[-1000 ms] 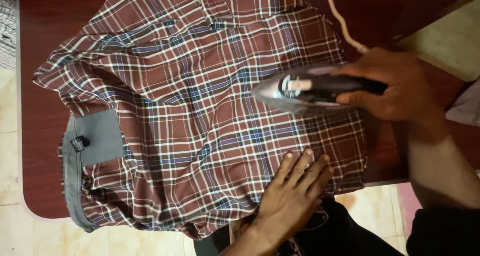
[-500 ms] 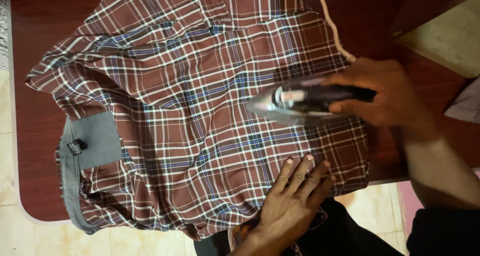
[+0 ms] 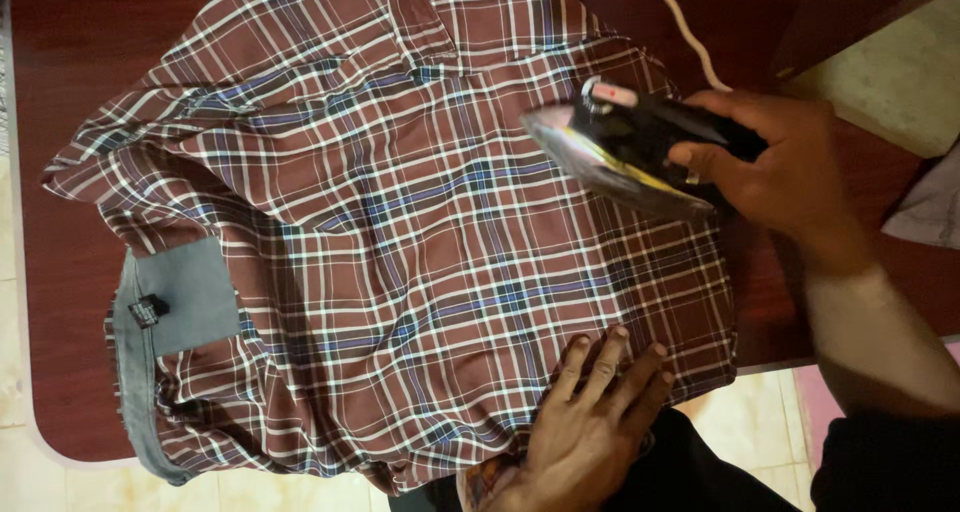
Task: The person irons a plaid shirt on a wooden table using a handheld electric iron. They smooth the fabric with one hand while moving the iron with the other, focusing on the main body and sleeves. The person also buttons the shirt collar during the process.
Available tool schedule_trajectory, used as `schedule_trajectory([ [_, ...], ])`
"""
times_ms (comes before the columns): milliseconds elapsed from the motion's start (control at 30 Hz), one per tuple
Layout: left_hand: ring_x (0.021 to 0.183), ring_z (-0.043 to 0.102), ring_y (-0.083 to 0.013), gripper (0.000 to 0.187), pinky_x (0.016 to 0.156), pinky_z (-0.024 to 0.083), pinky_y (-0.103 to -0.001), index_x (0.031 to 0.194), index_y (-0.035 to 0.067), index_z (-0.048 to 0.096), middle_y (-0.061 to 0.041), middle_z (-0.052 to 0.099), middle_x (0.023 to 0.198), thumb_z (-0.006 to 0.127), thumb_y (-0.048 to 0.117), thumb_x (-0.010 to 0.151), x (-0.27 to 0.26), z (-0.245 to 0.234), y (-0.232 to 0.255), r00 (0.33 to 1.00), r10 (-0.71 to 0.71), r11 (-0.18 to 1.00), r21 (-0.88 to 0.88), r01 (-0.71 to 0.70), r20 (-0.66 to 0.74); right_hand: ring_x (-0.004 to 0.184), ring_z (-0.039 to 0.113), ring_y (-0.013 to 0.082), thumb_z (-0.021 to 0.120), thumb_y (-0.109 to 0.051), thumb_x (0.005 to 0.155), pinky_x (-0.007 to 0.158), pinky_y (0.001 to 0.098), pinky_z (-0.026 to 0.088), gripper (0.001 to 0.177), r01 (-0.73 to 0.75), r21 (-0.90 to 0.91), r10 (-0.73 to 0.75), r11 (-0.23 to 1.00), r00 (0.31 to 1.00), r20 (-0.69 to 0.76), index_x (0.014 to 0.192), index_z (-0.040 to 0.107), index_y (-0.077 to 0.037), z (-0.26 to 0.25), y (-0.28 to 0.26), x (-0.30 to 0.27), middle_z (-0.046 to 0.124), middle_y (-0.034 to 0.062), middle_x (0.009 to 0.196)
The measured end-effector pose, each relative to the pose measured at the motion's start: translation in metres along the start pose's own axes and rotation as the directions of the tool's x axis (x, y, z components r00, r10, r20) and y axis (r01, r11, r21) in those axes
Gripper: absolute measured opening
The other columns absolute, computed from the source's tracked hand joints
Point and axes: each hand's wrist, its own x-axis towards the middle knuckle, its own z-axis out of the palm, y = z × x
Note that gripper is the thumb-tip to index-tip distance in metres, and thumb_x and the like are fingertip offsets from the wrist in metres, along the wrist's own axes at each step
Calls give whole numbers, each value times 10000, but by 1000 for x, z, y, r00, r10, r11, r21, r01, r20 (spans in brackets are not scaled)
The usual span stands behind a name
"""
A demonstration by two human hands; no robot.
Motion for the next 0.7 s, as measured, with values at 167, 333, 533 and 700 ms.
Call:
schedule_trajectory([
  [167,1562,283,-453,529,1265,99,-652,1473,109,592,-113,421,1657,579,277,971,2,2,0,999,27,999,-25,-26,24,836,714,156,830,-145,1011,789,278,545,296,15,-119,-33,993,987,-157,1231,729,24,11,10,14,756,145,974],
  [333,1571,306,-402,533,1280,118,-635,1475,145,605,-79,418,1668,573,269,957,4,5,4,999,30,997,67,-32,32,871,736,213,836,-75,962,770,317,555,302,73,-263,-134,962,966,-223,1202,723,69,11,21,31,749,199,1005],
  [533,1561,297,-405,508,1273,72,-651,1456,144,614,-94,395,1678,562,264,965,5,7,3,998,29,1000,2,-29,54,827,728,200,845,-112,1014,767,324,545,269,-8,-228,-47,974,971,-234,1218,741,28,4,25,32,751,168,964],
  [700,1576,307,-382,508,1284,65,-634,1468,169,611,-65,390,1688,553,286,977,2,14,5,999,14,1000,19,-15,34,819,719,208,836,-60,990,724,327,541,208,-19,-324,-90,946,944,-318,1144,754,52,3,20,38,738,175,927],
])
